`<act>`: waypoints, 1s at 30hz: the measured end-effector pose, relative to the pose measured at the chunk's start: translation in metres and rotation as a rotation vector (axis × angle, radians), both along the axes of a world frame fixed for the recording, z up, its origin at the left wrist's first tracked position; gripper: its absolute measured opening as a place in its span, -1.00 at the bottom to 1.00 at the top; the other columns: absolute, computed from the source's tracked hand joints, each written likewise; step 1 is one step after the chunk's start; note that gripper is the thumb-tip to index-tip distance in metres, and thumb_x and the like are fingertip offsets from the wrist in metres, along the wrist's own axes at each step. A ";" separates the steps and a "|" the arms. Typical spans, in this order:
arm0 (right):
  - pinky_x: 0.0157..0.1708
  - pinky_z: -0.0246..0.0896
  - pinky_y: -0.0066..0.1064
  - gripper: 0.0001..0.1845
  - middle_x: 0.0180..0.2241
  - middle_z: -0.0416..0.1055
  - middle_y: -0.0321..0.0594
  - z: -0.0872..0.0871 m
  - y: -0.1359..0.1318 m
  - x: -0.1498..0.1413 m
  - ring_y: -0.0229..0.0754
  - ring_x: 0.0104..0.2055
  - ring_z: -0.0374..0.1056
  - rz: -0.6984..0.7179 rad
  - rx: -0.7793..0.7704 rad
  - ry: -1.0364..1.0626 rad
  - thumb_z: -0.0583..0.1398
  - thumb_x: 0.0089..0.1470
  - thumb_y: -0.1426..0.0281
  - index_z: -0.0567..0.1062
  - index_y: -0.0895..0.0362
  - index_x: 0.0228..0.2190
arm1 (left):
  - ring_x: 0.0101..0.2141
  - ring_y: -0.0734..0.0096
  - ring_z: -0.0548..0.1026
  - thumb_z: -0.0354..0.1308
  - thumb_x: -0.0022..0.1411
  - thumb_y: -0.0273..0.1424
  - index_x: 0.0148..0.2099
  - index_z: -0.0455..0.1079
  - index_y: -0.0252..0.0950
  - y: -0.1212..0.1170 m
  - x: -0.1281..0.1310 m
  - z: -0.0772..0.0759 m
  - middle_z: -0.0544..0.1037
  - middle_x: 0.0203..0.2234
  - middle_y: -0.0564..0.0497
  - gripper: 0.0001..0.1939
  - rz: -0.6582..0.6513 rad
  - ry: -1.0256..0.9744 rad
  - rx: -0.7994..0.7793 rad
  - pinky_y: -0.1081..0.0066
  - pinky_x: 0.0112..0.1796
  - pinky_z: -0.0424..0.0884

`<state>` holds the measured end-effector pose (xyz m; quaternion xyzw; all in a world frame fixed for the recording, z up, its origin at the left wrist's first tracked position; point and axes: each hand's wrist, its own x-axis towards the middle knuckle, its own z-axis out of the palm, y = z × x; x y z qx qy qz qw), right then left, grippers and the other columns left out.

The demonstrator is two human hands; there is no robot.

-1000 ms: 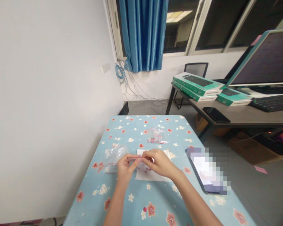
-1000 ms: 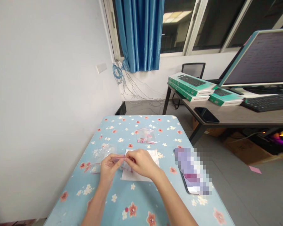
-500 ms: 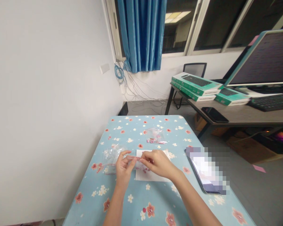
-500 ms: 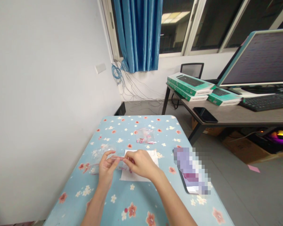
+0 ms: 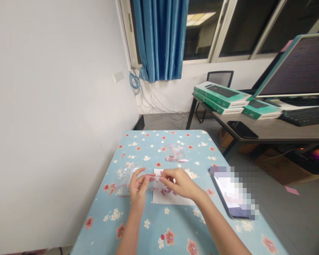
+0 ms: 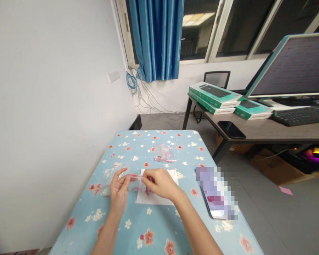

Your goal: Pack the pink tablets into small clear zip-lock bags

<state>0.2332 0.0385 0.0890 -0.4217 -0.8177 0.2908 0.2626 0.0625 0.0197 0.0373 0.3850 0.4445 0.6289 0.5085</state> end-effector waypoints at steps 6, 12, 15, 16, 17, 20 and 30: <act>-0.48 0.01 -0.53 -0.73 -0.62 0.38 -0.36 -0.001 0.001 0.001 -0.33 -0.56 0.26 -0.002 -0.014 -0.002 0.08 0.17 0.36 0.38 0.13 -0.55 | -0.42 0.33 0.57 0.23 0.09 -0.27 -0.01 0.28 -0.27 0.000 -0.003 -0.004 0.61 -0.50 0.01 -0.57 0.031 0.029 -0.048 0.40 -0.30 0.41; -0.48 0.03 -0.53 -0.76 -0.64 0.42 -0.36 -0.002 0.001 0.001 -0.32 -0.57 0.30 0.001 -0.035 -0.002 0.10 0.17 0.35 0.42 0.13 -0.51 | -0.45 0.33 0.56 0.26 0.05 -0.23 -0.05 0.28 -0.30 0.001 -0.004 -0.004 0.60 -0.50 0.00 -0.55 0.020 0.027 0.036 0.39 -0.33 0.41; -0.48 0.03 -0.53 -0.76 -0.63 0.44 -0.35 0.000 0.000 0.001 -0.32 -0.56 0.31 -0.004 -0.032 -0.020 0.12 0.16 0.36 0.44 0.14 -0.51 | -0.47 0.35 0.55 0.33 -0.04 -0.22 -0.10 0.30 -0.31 0.001 -0.005 -0.001 0.58 -0.55 0.02 -0.51 -0.009 0.047 0.062 0.41 -0.35 0.41; -0.48 0.02 -0.54 -0.76 -0.63 0.44 -0.34 0.000 0.000 0.001 -0.32 -0.56 0.32 -0.007 -0.029 -0.026 0.12 0.16 0.37 0.44 0.14 -0.52 | -0.47 0.34 0.54 0.34 -0.07 -0.20 -0.11 0.30 -0.31 0.000 -0.005 0.000 0.58 -0.55 0.02 -0.49 -0.020 0.045 0.070 0.41 -0.36 0.41; -0.48 0.02 -0.54 -0.75 -0.63 0.45 -0.34 0.001 0.000 0.001 -0.32 -0.56 0.32 -0.013 -0.025 -0.031 0.12 0.16 0.37 0.44 0.14 -0.52 | -0.47 0.33 0.55 0.34 -0.08 -0.17 -0.11 0.31 -0.31 0.000 -0.005 0.001 0.59 -0.54 0.01 -0.48 -0.030 0.037 0.075 0.41 -0.36 0.41; -0.47 0.03 -0.53 -0.75 -0.65 0.44 -0.33 0.001 0.000 0.001 -0.31 -0.57 0.33 -0.023 -0.018 -0.040 0.12 0.16 0.37 0.45 0.15 -0.53 | -0.44 0.32 0.56 0.37 -0.13 -0.19 -0.14 0.32 -0.29 -0.002 -0.002 0.004 0.60 -0.51 0.01 -0.48 -0.028 0.030 0.072 0.41 -0.36 0.42; -0.48 0.07 -0.52 -0.75 -0.56 0.43 -0.32 -0.002 -0.003 -0.010 -0.30 -0.51 0.30 0.020 -0.082 0.048 0.15 0.13 0.22 0.49 0.13 -0.43 | -0.60 0.58 0.43 0.38 -0.12 -0.41 -0.23 0.19 -0.23 0.000 -0.004 0.005 0.48 -0.64 0.20 -0.54 -0.010 -0.071 0.071 0.60 -0.47 0.33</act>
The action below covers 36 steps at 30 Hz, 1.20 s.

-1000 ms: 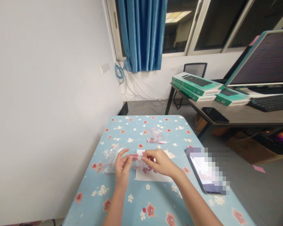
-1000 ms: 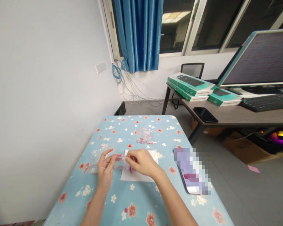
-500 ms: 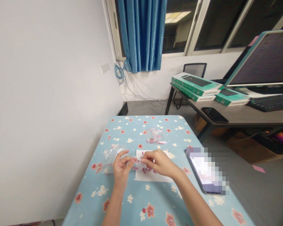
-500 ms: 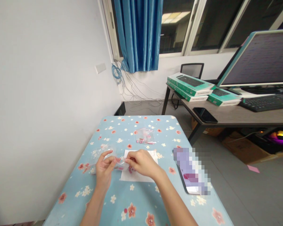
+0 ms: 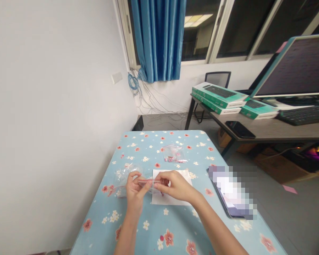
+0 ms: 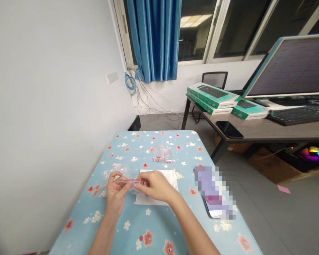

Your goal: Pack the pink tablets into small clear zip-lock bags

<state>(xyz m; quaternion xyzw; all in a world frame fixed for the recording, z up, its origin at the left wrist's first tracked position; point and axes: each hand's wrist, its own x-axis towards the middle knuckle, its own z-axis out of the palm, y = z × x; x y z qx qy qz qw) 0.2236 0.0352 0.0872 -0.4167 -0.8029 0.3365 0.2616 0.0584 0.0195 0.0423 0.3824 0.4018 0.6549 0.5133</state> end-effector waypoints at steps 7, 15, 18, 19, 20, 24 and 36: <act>-0.45 0.13 -0.50 -0.72 -0.53 0.41 -0.30 -0.012 0.007 -0.002 -0.30 -0.49 0.28 0.071 -0.149 0.129 0.12 0.14 0.24 0.46 0.15 -0.47 | -0.52 0.50 0.52 0.40 -0.15 -0.33 -0.22 0.28 -0.26 0.005 0.005 -0.002 0.57 -0.55 0.11 -0.55 0.092 -0.062 -0.105 0.54 -0.41 0.39; -0.58 0.12 -0.50 -0.62 -0.60 0.27 -0.36 -0.029 0.023 0.003 -0.33 -0.58 0.21 -0.178 -0.256 0.458 0.13 0.07 0.10 0.35 0.15 -0.52 | -0.46 0.41 0.55 0.31 -0.02 -0.20 -0.13 0.27 -0.29 0.016 0.015 -0.012 0.58 -0.50 0.03 -0.54 0.050 0.116 -0.131 0.45 -0.33 0.43; -0.69 0.07 -0.52 -0.62 -0.61 0.27 -0.36 -0.036 0.038 0.006 -0.34 -0.64 0.20 -0.294 -0.316 0.527 0.17 -0.01 0.07 0.36 0.16 -0.49 | -0.52 0.47 0.52 0.27 0.02 -0.25 -0.18 0.17 -0.24 0.040 0.025 -0.012 0.54 -0.55 0.11 -0.60 0.097 0.180 -0.053 0.49 -0.42 0.41; -0.72 0.07 -0.52 -0.62 -0.59 0.30 -0.35 -0.038 0.044 0.007 -0.34 -0.65 0.21 -0.339 -0.345 0.552 0.18 -0.04 0.07 0.38 0.16 -0.45 | -0.53 0.47 0.52 0.24 0.05 -0.24 -0.23 0.15 -0.24 0.051 0.028 -0.012 0.53 -0.55 0.12 -0.65 0.128 0.207 -0.032 0.49 -0.43 0.41; -0.73 0.08 -0.52 -0.62 -0.56 0.33 -0.33 -0.040 0.052 0.009 -0.33 -0.65 0.23 -0.385 -0.366 0.576 0.20 -0.07 0.09 0.39 0.16 -0.38 | -0.54 0.47 0.51 0.20 0.08 -0.23 -0.29 0.14 -0.24 0.063 0.032 -0.013 0.50 -0.56 0.12 -0.69 0.144 0.270 -0.017 0.49 -0.45 0.42; -0.67 0.22 -0.48 -0.54 -0.51 0.44 -0.30 -0.047 0.082 0.016 -0.27 -0.60 0.32 -0.553 -0.284 0.547 0.21 -0.13 0.20 0.33 0.15 -0.17 | -0.52 0.39 0.52 0.09 0.15 -0.24 -0.37 0.21 -0.28 0.109 0.046 -0.019 0.47 -0.57 0.05 -0.79 0.097 0.476 -0.002 0.45 -0.49 0.41; -0.46 0.17 -0.46 -0.60 -0.53 0.39 -0.39 -0.070 0.120 0.019 -0.27 -0.56 0.31 -0.660 0.004 0.179 0.12 -0.12 0.48 0.30 0.12 -0.15 | -0.07 0.10 0.42 0.14 0.09 -0.48 -0.17 0.47 -0.27 0.132 0.045 -0.038 0.54 -0.20 -0.13 -0.77 -0.052 1.087 0.114 0.11 0.00 0.23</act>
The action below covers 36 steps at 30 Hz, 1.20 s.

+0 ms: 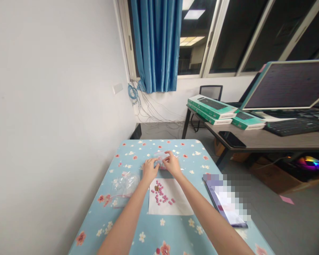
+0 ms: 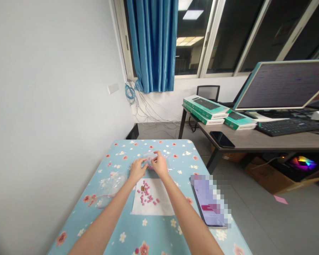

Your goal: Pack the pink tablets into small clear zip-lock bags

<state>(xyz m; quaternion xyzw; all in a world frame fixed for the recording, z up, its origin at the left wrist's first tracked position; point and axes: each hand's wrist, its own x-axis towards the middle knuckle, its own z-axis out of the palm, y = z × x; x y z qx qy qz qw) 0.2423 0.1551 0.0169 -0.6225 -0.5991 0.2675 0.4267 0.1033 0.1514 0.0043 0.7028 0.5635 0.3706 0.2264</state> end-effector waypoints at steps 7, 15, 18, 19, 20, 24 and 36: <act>-0.33 0.20 -0.33 -0.45 -0.16 0.33 -0.13 0.011 -0.017 -0.004 -0.23 -0.44 0.28 -0.149 0.091 -0.057 0.13 -0.09 0.35 0.24 0.16 -0.01 | 0.08 0.05 0.29 0.11 0.13 -0.38 -0.02 0.39 -0.24 -0.009 -0.024 0.015 0.34 0.08 -0.19 -0.67 0.125 0.089 0.088 0.07 0.05 0.19; -0.35 0.16 -0.41 -0.80 -0.36 0.47 -0.26 0.029 -0.081 -0.048 -0.22 -0.41 0.34 0.284 -0.081 -0.037 0.15 0.00 0.34 0.43 0.12 -0.28 | -0.32 0.26 0.52 0.05 0.15 -0.24 -0.14 0.41 -0.24 -0.070 -0.126 0.009 0.57 -0.26 -0.04 -0.72 0.228 0.079 0.045 0.24 -0.21 0.42; -0.26 0.13 -0.38 -0.79 -0.31 0.50 -0.23 0.027 -0.098 -0.070 -0.17 -0.28 0.36 0.334 -0.066 -0.192 0.16 0.04 0.35 0.44 0.11 -0.23 | -0.33 0.25 0.52 0.03 0.16 -0.25 -0.13 0.42 -0.22 -0.095 -0.135 -0.001 0.57 -0.24 -0.04 -0.73 0.265 0.161 0.053 0.22 -0.22 0.42; -0.23 0.11 -0.36 -0.77 -0.29 0.50 -0.21 0.025 -0.101 -0.075 -0.13 -0.23 0.36 0.340 -0.063 -0.248 0.17 0.04 0.34 0.44 0.11 -0.21 | -0.28 0.22 0.52 0.03 0.17 -0.26 -0.13 0.42 -0.22 -0.101 -0.134 -0.002 0.57 -0.23 -0.05 -0.73 0.259 0.176 0.072 0.20 -0.19 0.41; -0.20 0.09 -0.33 -0.74 -0.27 0.50 -0.19 0.024 -0.103 -0.078 -0.10 -0.19 0.35 0.347 -0.063 -0.299 0.18 0.04 0.33 0.44 0.11 -0.19 | -0.23 0.20 0.51 0.03 0.16 -0.28 -0.11 0.42 -0.22 -0.106 -0.133 -0.004 0.56 -0.22 -0.05 -0.73 0.240 0.184 0.087 0.19 -0.16 0.40; -0.15 0.04 -0.28 -0.68 -0.24 0.49 -0.17 0.015 -0.104 -0.084 -0.04 -0.14 0.33 0.381 -0.069 -0.385 0.22 -0.01 0.31 0.45 0.09 -0.16 | -0.12 0.20 0.49 0.02 0.12 -0.42 -0.07 0.41 -0.20 -0.116 -0.129 -0.006 0.54 -0.16 -0.04 -0.68 0.151 0.156 0.087 0.20 -0.10 0.39; -0.09 0.12 -0.27 -0.85 -0.32 0.53 -0.19 0.008 -0.098 -0.073 -0.12 -0.20 0.38 0.352 0.052 -0.090 0.20 0.02 0.43 0.56 0.12 -0.33 | -0.15 0.20 0.51 0.08 0.07 -0.43 -0.09 0.43 -0.23 -0.123 -0.115 0.008 0.57 -0.20 -0.07 -0.69 0.064 0.027 0.134 0.20 -0.09 0.41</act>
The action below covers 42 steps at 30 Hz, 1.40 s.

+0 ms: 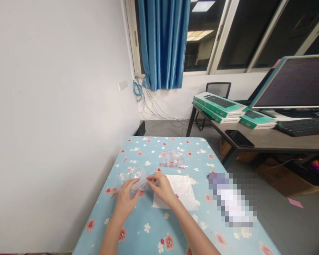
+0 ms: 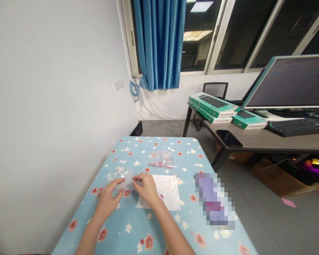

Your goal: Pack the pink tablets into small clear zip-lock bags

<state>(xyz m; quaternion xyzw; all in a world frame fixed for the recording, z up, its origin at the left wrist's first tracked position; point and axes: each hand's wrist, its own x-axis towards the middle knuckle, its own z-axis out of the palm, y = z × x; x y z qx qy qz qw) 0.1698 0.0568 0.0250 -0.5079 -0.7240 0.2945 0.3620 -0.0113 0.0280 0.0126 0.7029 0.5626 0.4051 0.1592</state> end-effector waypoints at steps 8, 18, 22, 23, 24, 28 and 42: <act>-0.44 0.22 -0.42 -0.71 -0.43 0.43 -0.25 0.000 0.003 0.027 -0.25 -0.46 0.32 -0.068 -0.154 0.503 0.19 -0.06 0.33 0.47 0.17 -0.25 | -0.21 0.30 0.53 0.08 0.18 -0.40 -0.12 0.45 -0.21 -0.002 0.036 0.020 0.57 -0.25 -0.04 -0.78 -0.124 -0.056 0.042 0.33 -0.20 0.47; -0.46 0.13 -0.48 -0.67 -0.56 0.29 -0.40 0.026 -0.013 0.053 -0.31 -0.52 0.25 0.050 -0.164 0.381 0.06 -0.08 0.53 0.40 0.15 -0.21 | 0.05 0.10 0.31 0.30 -0.02 -0.40 0.21 0.17 -0.12 -0.001 0.059 0.029 0.35 0.09 -0.09 -0.28 -0.241 0.218 0.137 0.06 0.04 0.26; -0.44 0.14 -0.48 -0.56 -0.50 0.34 -0.38 0.035 -0.016 0.056 -0.31 -0.49 0.27 0.089 -0.104 0.223 0.07 -0.03 0.54 0.33 0.10 -0.06 | 0.09 0.08 0.27 0.39 -0.14 -0.30 0.26 0.07 -0.14 0.001 0.056 0.028 0.35 0.09 -0.11 -0.08 -0.306 0.179 0.051 0.06 0.07 0.23; -0.44 0.14 -0.48 -0.54 -0.49 0.35 -0.38 0.036 -0.016 0.057 -0.30 -0.50 0.26 0.088 -0.091 0.185 0.07 -0.03 0.54 0.31 0.09 -0.04 | 0.07 0.09 0.29 0.40 -0.16 -0.31 0.25 0.07 -0.15 0.001 0.056 0.027 0.37 0.07 -0.10 -0.07 -0.305 0.166 0.025 0.07 0.06 0.24; -0.44 0.13 -0.48 -0.53 -0.49 0.35 -0.39 0.038 -0.017 0.057 -0.30 -0.50 0.26 0.090 -0.079 0.147 0.08 -0.03 0.54 0.30 0.09 -0.03 | 0.05 0.10 0.31 0.41 -0.18 -0.32 0.24 0.09 -0.14 0.000 0.055 0.026 0.39 0.04 -0.10 -0.07 -0.300 0.156 0.004 0.07 0.05 0.25; -0.40 0.14 -0.47 -0.51 -0.48 0.37 -0.37 0.046 -0.020 0.056 -0.27 -0.45 0.27 0.090 -0.029 0.019 0.08 -0.02 0.55 0.30 0.07 -0.01 | 0.01 0.10 0.33 0.43 -0.22 -0.34 0.19 0.18 -0.16 0.000 0.055 0.023 0.42 -0.01 -0.09 -0.11 -0.285 0.128 -0.020 0.06 0.03 0.27; -0.31 0.15 -0.40 -0.56 -0.45 0.44 -0.34 0.047 -0.021 0.051 -0.23 -0.41 0.29 0.057 0.165 -0.085 0.11 -0.01 0.55 0.34 0.06 -0.05 | 0.03 0.11 0.31 0.34 -0.09 -0.33 0.12 0.18 -0.19 -0.005 0.058 0.018 0.37 0.01 -0.11 -0.29 -0.273 0.071 0.021 0.05 0.06 0.23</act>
